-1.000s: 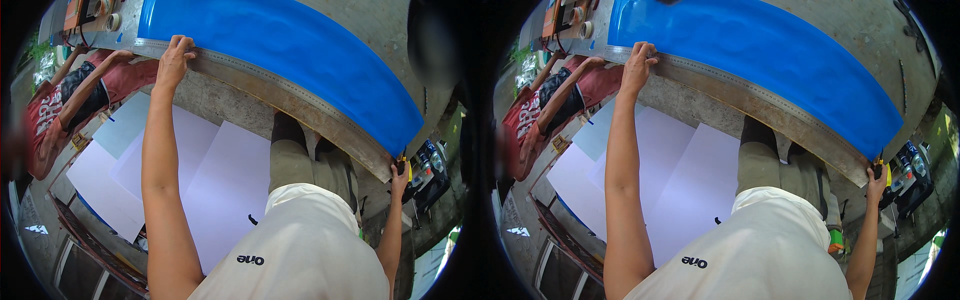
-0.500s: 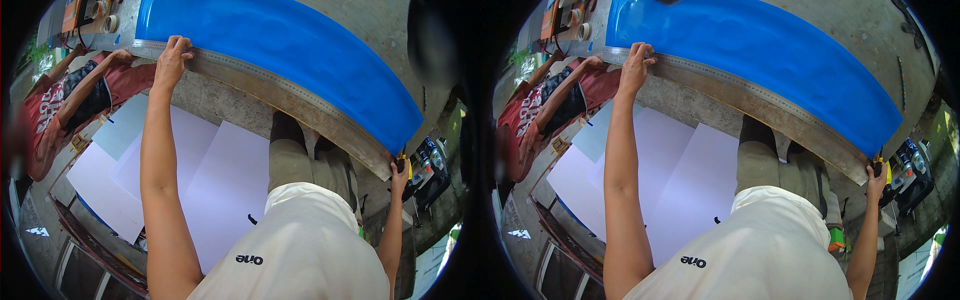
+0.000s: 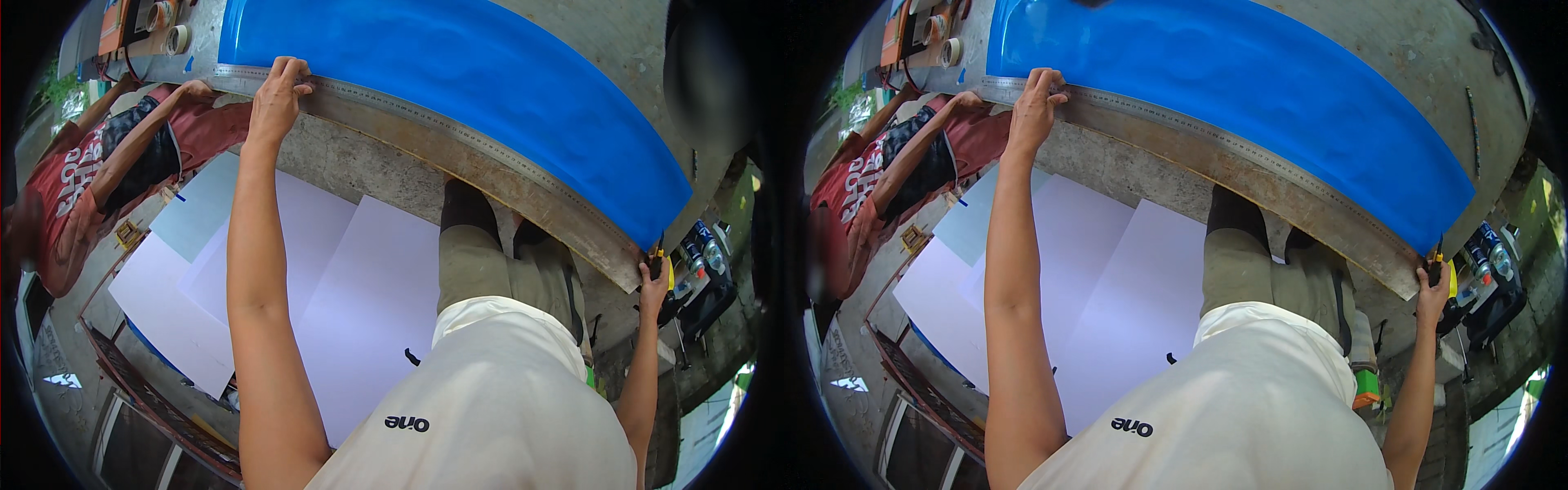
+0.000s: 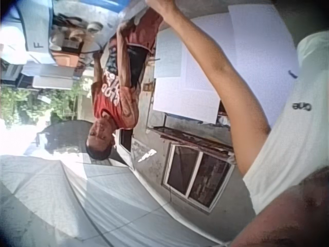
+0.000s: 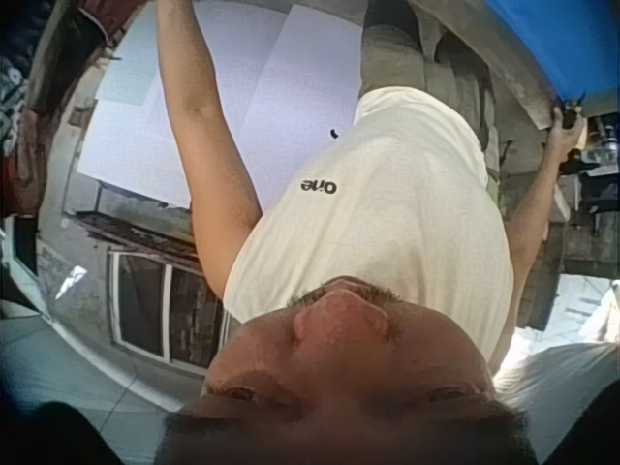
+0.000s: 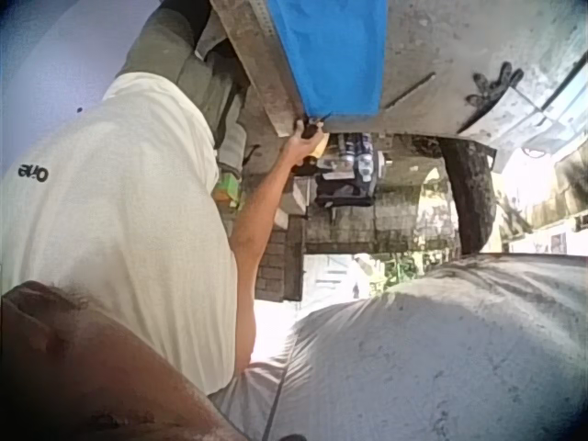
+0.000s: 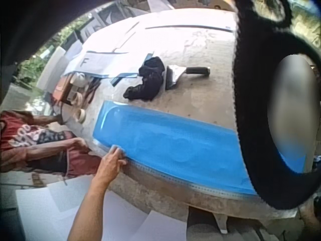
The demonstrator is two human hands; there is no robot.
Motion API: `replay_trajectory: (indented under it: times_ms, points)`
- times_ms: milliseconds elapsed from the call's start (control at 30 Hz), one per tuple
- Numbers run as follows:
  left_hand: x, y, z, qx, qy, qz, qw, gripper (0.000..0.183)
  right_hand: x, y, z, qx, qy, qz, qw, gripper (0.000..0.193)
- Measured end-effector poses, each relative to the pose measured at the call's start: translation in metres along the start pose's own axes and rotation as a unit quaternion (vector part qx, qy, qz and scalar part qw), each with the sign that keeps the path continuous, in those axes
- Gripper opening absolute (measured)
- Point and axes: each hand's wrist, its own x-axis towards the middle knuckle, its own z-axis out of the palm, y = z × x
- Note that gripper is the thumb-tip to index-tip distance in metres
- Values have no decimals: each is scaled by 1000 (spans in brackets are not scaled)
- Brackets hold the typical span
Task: Cutting a strip of blue vinyl or film using a metal ruler and a utility knife on a workbench.
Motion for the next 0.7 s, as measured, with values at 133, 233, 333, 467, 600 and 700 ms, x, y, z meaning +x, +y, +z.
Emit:
replay_trajectory:
  times_ms: [133, 233, 333, 467, 600, 700]
  points:
    - [2, 1, 1, 6, -8, 8, 1000, 31, 0, -2, -1, -5, -2, -7, 1000, 35]
    - [3, -1, 1, -7, 4, 25, 1000, 32, 0, -6, 0, -8, -1, -3, 1000, 34]
    - [5, -3, 1, -4, -3, 26, 1000, 32, 1, -5, -1, -20, -2, -4, 1000, 34]
    - [6, -3, 1, -3, -11, 29, 1000, 31, 0, -1, -2, -6, -4, -10, 1000, 36]
    - [7, -4, -1, -2, -25, 34, 999, 28, 0, -3, -2, -26, -4, -15, 1000, 37]
    - [8, -4, -2, -2, -35, 31, 999, 27, 0, -3, -2, -31, -7, -10, 999, 38]
